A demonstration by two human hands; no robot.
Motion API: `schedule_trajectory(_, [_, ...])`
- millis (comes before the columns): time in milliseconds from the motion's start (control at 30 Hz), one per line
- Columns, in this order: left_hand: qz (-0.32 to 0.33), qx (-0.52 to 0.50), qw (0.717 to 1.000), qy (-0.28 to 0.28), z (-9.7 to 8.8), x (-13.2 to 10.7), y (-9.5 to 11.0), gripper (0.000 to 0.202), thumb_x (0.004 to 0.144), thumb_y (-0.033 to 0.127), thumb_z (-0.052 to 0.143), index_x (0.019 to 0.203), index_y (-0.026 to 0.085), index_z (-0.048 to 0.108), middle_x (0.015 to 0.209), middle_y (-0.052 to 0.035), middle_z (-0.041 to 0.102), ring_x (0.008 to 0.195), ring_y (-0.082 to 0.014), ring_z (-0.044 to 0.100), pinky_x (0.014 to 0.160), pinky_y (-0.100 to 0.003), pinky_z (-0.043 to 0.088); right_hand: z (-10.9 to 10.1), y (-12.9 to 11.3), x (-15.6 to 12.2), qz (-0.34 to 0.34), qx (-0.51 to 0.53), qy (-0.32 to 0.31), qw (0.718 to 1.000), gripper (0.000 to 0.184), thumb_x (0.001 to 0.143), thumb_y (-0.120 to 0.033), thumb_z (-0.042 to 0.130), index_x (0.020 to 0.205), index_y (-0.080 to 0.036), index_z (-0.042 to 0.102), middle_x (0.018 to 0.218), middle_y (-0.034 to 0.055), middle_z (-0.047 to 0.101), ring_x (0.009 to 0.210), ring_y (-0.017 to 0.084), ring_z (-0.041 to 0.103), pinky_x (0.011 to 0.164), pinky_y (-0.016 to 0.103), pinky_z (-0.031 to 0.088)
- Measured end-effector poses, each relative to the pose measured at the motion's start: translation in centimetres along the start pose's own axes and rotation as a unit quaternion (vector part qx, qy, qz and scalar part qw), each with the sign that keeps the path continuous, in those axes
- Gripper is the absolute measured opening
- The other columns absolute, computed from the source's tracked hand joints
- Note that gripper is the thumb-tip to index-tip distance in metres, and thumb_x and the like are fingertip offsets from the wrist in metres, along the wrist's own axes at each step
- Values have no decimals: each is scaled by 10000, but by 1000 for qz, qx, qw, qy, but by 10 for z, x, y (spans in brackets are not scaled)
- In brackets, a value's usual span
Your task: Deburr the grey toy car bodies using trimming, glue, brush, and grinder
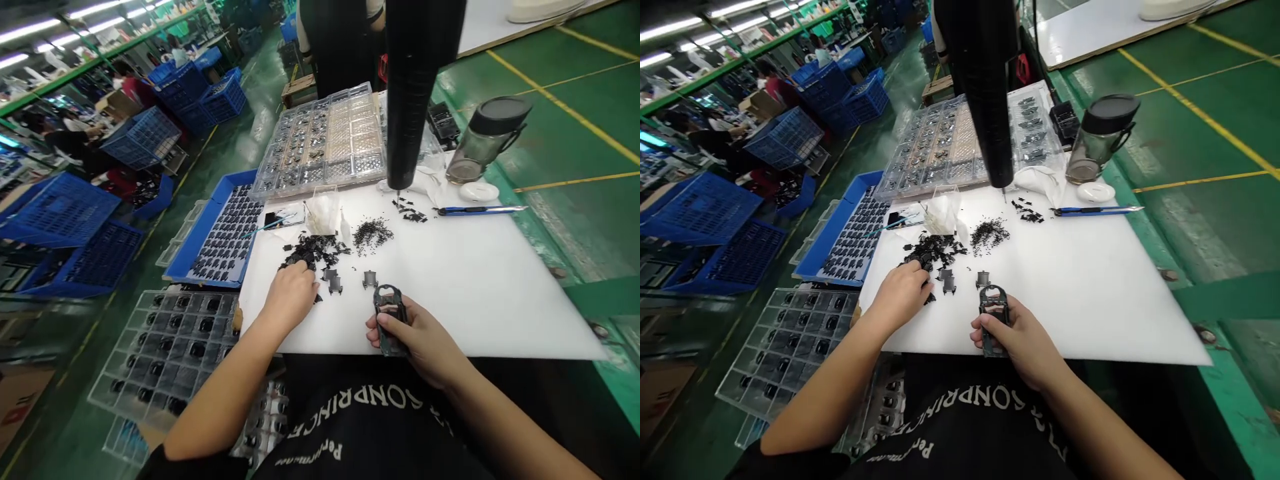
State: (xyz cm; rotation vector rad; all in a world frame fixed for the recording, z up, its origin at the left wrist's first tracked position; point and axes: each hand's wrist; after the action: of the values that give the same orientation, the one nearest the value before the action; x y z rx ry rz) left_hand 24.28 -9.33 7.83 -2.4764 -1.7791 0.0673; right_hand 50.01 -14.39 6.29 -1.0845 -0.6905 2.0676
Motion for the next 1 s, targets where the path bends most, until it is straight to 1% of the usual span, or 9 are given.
schedule_trajectory(100, [22,-38,997,57,-7,-6,3,191,915,266,526,827,165,662,804,-69,556,729,-206,548,650,-341,420,3,-2,1,5,6,-7,1000,299,826,-388,739,955,-200,546,891,48,695,785,198,673,730,361,541])
schedule_trajectory(200, [78,-71,986,130,-17,-17,20,225,943,285,496,810,173,640,795,-62,580,707,-184,538,633,-324,394,5,-4,1,3,3,-13,1000,278,839,-377,728,954,-200,547,887,41,696,779,183,672,716,335,530])
schedule_trajectory(333, [152,-63,968,188,-5,-40,46,122,936,220,532,861,170,614,770,-38,621,677,-155,537,638,-318,369,5,-5,1,-6,-16,3,1000,277,841,-384,727,945,-194,556,880,41,701,766,173,669,687,304,508])
schedule_trajectory(400, [175,-71,965,181,8,-52,52,57,915,184,567,949,163,607,802,-37,647,703,-157,558,665,-325,384,6,-5,1,-10,-23,7,1000,278,839,-388,729,940,-192,561,876,41,702,763,172,669,690,303,506])
schedule_trajectory(500, [166,-124,964,165,20,-67,51,153,892,160,593,1044,172,590,880,-48,678,756,-170,595,690,-333,410,8,-6,0,-7,-20,11,1000,285,823,-388,746,926,-194,566,868,39,703,757,177,668,715,325,521])
schedule_trajectory(600, [105,-185,962,172,18,-74,47,202,891,169,597,1091,188,577,975,-71,686,835,-184,626,720,-331,450,11,-7,0,0,-16,19,1000,291,803,-384,765,905,-196,568,851,36,701,741,174,664,727,333,539])
schedule_trajectory(733, [32,-196,963,184,9,-69,46,241,915,232,571,1146,164,563,1023,-108,657,946,-215,626,777,-341,507,10,-6,1,-7,-34,13,999,271,827,-392,741,906,-196,570,854,39,690,735,166,652,731,332,552])
schedule_trajectory(900, [61,-192,976,81,13,-58,48,181,934,200,498,1065,183,622,947,-79,644,853,-205,600,761,-361,506,9,-2,2,-17,-61,41,997,408,816,-422,742,1117,-233,542,1044,68,682,769,196,678,741,370,574])
schedule_trajectory(1000, [61,-218,973,45,18,-56,45,147,922,195,505,1007,178,624,951,-77,634,886,-209,595,800,-370,505,13,-3,-1,-18,-67,67,995,506,801,-427,751,1199,-252,493,1024,62,684,763,216,688,747,404,579])
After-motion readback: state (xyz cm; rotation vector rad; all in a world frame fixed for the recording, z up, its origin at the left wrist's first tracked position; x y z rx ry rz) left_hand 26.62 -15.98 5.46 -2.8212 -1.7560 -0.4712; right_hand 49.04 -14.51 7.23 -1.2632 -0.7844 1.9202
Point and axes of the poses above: each hand's wrist, its own x-axis towards the middle knuckle, its own z-axis out of the palm, y = z × x
